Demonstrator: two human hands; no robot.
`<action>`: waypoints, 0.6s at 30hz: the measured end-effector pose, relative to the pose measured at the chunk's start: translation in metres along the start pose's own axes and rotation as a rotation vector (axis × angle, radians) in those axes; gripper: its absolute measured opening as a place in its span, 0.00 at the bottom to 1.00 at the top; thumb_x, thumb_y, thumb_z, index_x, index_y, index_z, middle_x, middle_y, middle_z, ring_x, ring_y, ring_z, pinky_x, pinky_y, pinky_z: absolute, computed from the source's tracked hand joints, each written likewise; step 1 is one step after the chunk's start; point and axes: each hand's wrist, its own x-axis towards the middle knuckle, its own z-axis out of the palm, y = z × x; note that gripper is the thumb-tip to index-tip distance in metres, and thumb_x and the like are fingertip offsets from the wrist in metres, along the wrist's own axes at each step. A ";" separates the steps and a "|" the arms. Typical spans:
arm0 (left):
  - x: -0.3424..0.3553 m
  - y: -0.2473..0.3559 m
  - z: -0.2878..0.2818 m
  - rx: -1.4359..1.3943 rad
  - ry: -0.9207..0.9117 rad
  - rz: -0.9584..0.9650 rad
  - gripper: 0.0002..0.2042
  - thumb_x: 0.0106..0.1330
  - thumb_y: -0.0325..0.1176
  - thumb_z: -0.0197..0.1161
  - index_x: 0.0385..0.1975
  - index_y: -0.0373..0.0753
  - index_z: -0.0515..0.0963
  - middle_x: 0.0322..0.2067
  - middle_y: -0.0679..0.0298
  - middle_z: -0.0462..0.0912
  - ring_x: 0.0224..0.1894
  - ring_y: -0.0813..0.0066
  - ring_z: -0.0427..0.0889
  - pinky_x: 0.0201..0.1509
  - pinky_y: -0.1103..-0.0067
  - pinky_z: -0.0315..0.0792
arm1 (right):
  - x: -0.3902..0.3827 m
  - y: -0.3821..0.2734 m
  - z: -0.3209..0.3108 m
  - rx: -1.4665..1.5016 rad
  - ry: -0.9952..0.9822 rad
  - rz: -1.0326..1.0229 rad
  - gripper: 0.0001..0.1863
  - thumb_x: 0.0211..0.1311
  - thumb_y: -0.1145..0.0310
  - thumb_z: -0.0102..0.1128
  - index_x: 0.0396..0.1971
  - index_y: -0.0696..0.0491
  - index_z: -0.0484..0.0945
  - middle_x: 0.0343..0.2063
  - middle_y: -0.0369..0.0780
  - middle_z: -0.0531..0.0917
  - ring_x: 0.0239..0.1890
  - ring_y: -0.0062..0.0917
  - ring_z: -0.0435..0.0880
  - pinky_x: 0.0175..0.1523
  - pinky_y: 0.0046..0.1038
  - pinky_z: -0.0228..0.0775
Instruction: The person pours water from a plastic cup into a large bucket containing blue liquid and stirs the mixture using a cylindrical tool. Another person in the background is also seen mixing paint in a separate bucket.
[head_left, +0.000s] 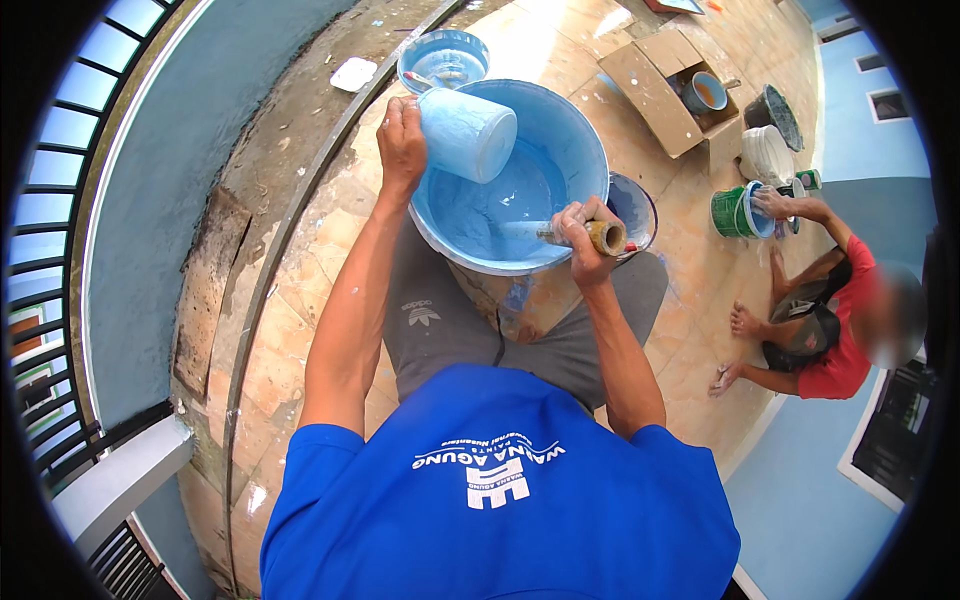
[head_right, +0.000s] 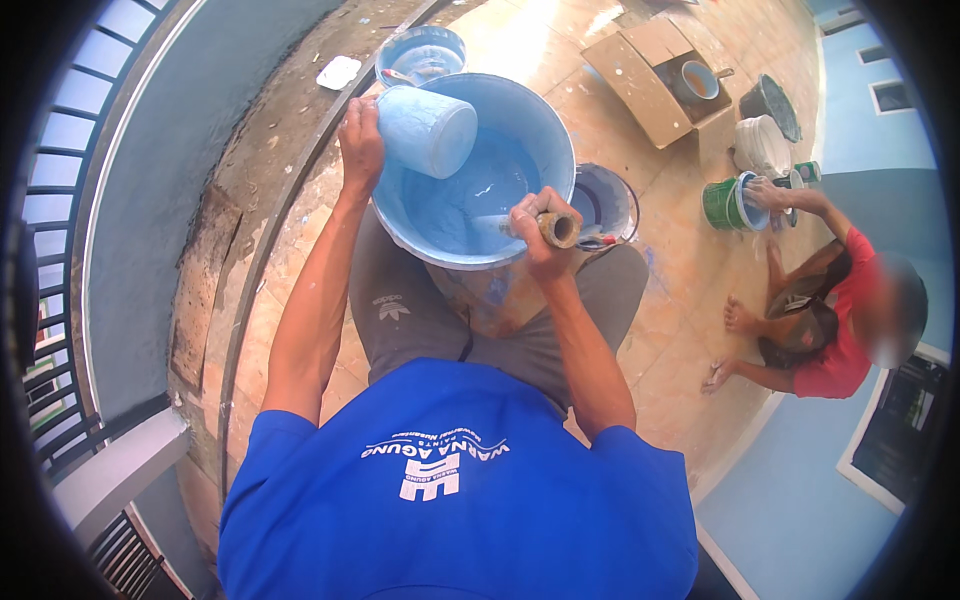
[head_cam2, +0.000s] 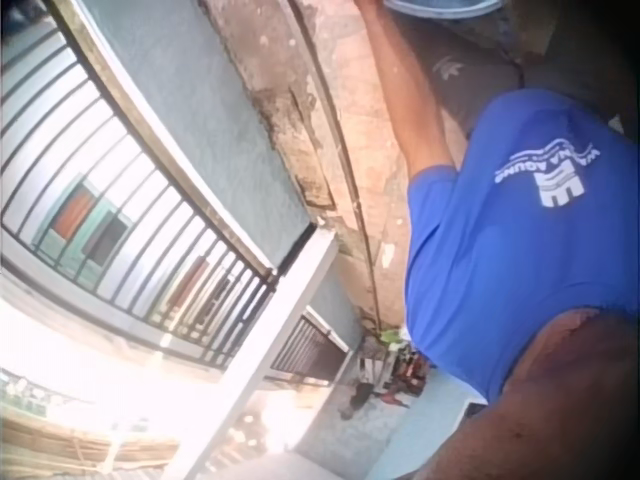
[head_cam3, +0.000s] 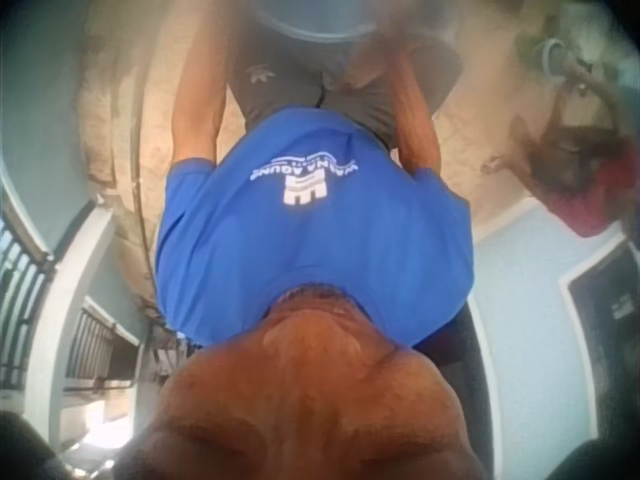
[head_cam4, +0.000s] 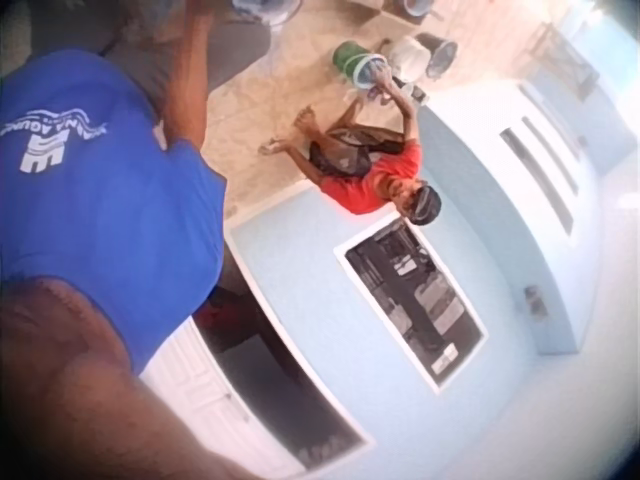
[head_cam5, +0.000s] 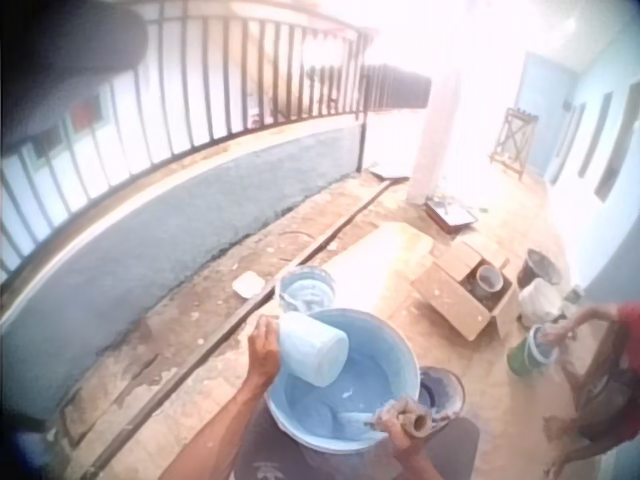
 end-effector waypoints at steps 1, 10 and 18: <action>0.000 0.000 0.001 0.001 0.006 0.012 0.18 0.79 0.37 0.46 0.48 0.29 0.79 0.44 0.37 0.86 0.49 0.35 0.83 0.55 0.57 0.74 | -0.004 -0.005 -0.002 -0.020 -0.024 0.023 0.11 0.59 0.83 0.60 0.22 0.56 0.68 0.19 0.37 0.77 0.22 0.17 0.73 0.29 0.23 0.65; -0.001 0.002 0.000 -0.052 0.004 0.023 0.17 0.78 0.37 0.47 0.45 0.28 0.79 0.41 0.38 0.85 0.46 0.36 0.83 0.51 0.58 0.74 | 0.037 -0.041 0.001 -0.016 0.115 -0.020 0.09 0.62 0.84 0.59 0.26 0.55 0.71 0.22 0.37 0.77 0.22 0.20 0.75 0.30 0.26 0.69; 0.000 0.003 0.002 -0.046 0.016 0.018 0.17 0.78 0.37 0.47 0.44 0.29 0.79 0.41 0.38 0.85 0.46 0.36 0.83 0.51 0.57 0.74 | 0.085 -0.012 0.012 0.025 0.140 -0.237 0.08 0.64 0.82 0.60 0.30 0.55 0.71 0.24 0.39 0.79 0.25 0.22 0.78 0.34 0.28 0.73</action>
